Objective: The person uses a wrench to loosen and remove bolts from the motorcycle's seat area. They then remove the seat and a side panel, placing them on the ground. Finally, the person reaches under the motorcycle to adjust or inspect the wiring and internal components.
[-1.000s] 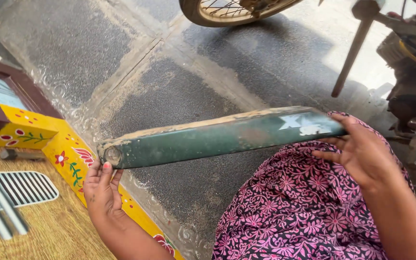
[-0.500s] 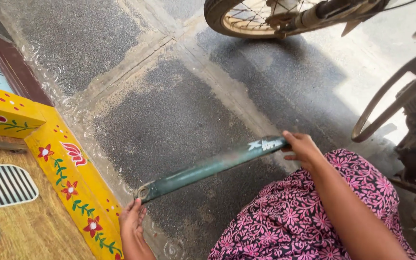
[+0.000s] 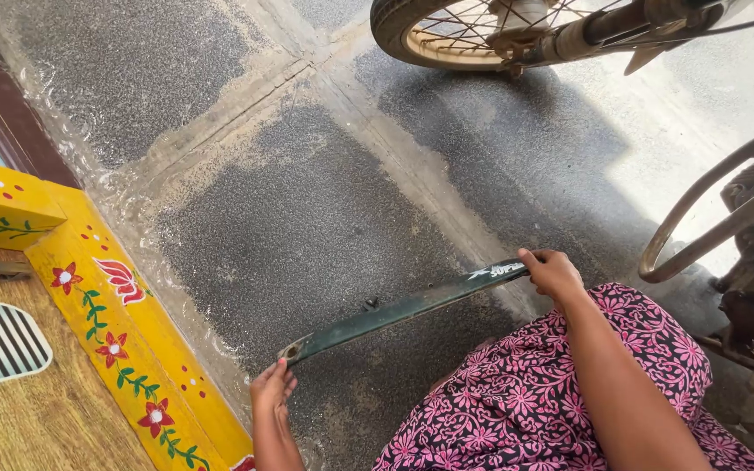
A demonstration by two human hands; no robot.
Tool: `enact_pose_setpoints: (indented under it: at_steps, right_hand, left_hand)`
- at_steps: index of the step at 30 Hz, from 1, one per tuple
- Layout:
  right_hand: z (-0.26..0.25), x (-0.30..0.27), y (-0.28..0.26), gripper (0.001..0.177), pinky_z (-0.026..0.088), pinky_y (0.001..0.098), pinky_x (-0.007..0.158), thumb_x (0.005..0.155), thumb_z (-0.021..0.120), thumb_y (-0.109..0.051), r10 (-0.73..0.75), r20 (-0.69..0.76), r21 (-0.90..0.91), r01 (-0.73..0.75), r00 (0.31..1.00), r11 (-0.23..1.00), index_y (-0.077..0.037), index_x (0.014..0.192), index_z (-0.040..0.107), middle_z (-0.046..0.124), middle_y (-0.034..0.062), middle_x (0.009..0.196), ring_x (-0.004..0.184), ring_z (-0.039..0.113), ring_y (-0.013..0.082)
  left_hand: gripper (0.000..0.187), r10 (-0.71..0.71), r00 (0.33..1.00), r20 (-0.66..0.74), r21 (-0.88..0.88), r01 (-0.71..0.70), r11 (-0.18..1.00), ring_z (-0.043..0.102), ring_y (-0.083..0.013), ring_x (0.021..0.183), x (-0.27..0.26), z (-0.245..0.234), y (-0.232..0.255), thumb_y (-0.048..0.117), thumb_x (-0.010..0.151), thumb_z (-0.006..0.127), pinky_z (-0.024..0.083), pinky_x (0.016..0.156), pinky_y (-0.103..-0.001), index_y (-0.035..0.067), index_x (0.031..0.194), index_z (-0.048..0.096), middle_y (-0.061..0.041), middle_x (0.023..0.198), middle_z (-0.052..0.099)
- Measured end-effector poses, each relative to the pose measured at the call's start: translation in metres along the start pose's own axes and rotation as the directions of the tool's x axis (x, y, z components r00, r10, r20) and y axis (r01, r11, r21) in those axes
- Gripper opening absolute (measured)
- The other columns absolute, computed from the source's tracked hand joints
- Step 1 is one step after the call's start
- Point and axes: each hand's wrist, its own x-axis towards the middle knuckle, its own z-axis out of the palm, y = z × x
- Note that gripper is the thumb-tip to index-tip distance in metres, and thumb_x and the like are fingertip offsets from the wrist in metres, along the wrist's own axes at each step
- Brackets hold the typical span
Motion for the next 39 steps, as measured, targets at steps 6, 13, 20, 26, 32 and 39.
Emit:
enact_pose_setpoints:
  at_steps: [6,13,20,26,32,39]
  right_hand:
    - [0.015,0.009,-0.003,0.057,0.055,0.0373,0.066,0.098,0.054,-0.061,0.002,0.060,-0.221,0.011,0.998,0.975,-0.012,0.115,0.077,0.071,0.0070,0.078,0.061,0.067,0.0197]
    - [0.025,0.022,0.001,0.060,0.059,0.0383,0.076,0.102,0.048,-0.060,0.015,0.125,-0.359,0.031,0.992,0.933,-0.011,0.093,0.082,0.077,0.0074,0.079,0.065,0.073,0.0214]
    - [0.024,0.017,0.002,0.039,0.056,0.0409,0.089,0.100,0.057,-0.047,-0.051,0.057,-0.436,0.071,0.997,0.897,-0.020,0.100,0.084,0.081,0.0073,0.088,0.083,0.076,0.0243]
    - [0.024,0.015,0.002,0.037,0.051,0.0442,0.101,0.099,0.060,-0.047,-0.100,0.034,-0.483,0.104,0.994,0.870,-0.020,0.106,0.084,0.080,0.0081,0.109,0.111,0.071,0.0306]
    - [0.021,0.006,-0.008,0.036,0.051,0.0457,0.102,0.097,0.063,-0.049,-0.071,-0.028,-0.444,0.051,0.997,0.895,-0.021,0.110,0.083,0.077,0.0140,0.116,0.114,0.070,0.0353]
    - [0.022,0.011,0.004,0.039,0.052,0.0457,0.101,0.097,0.060,-0.050,-0.107,-0.022,-0.434,0.087,0.994,0.897,-0.022,0.108,0.084,0.079,0.0129,0.111,0.111,0.072,0.0340]
  left_hand:
    - [0.024,-0.061,0.998,-0.027,0.008,0.061,0.998,0.065,-0.0175,0.075,0.029,-0.033,-0.042,0.019,0.094,0.076,0.059,0.065,-0.034,-0.001,0.108,0.070,-0.009,0.090,0.068]
    - [0.025,-0.076,0.990,-0.121,-0.081,0.066,0.994,0.062,-0.0177,0.068,0.008,-0.027,-0.038,0.025,0.095,0.072,0.059,0.059,-0.035,0.001,0.102,0.068,-0.007,0.085,0.065]
    - [0.049,0.151,0.956,-0.250,0.527,0.004,0.850,0.061,-0.0316,0.086,-0.031,-0.007,-0.009,0.051,0.101,0.064,0.052,0.076,-0.049,0.005,0.115,0.072,-0.014,0.099,0.065]
    - [0.042,0.729,0.672,0.125,0.957,-0.277,0.091,0.048,-0.0342,0.134,-0.120,0.068,0.050,0.035,0.097,0.058,0.046,0.100,-0.055,0.019,0.136,0.064,-0.011,0.144,0.055]
    - [0.057,0.693,0.327,0.642,0.519,-0.851,-0.079,0.042,-0.0381,0.139,-0.199,0.176,0.074,0.049,0.096,0.063,0.034,0.113,-0.053,0.008,0.135,0.062,-0.011,0.138,0.063]
    - [0.037,0.534,0.095,0.840,0.280,-0.919,-0.278,0.056,-0.0308,0.128,-0.217,0.233,0.065,0.034,0.084,0.076,0.032,0.115,-0.057,0.013,0.114,0.076,-0.006,0.111,0.074]
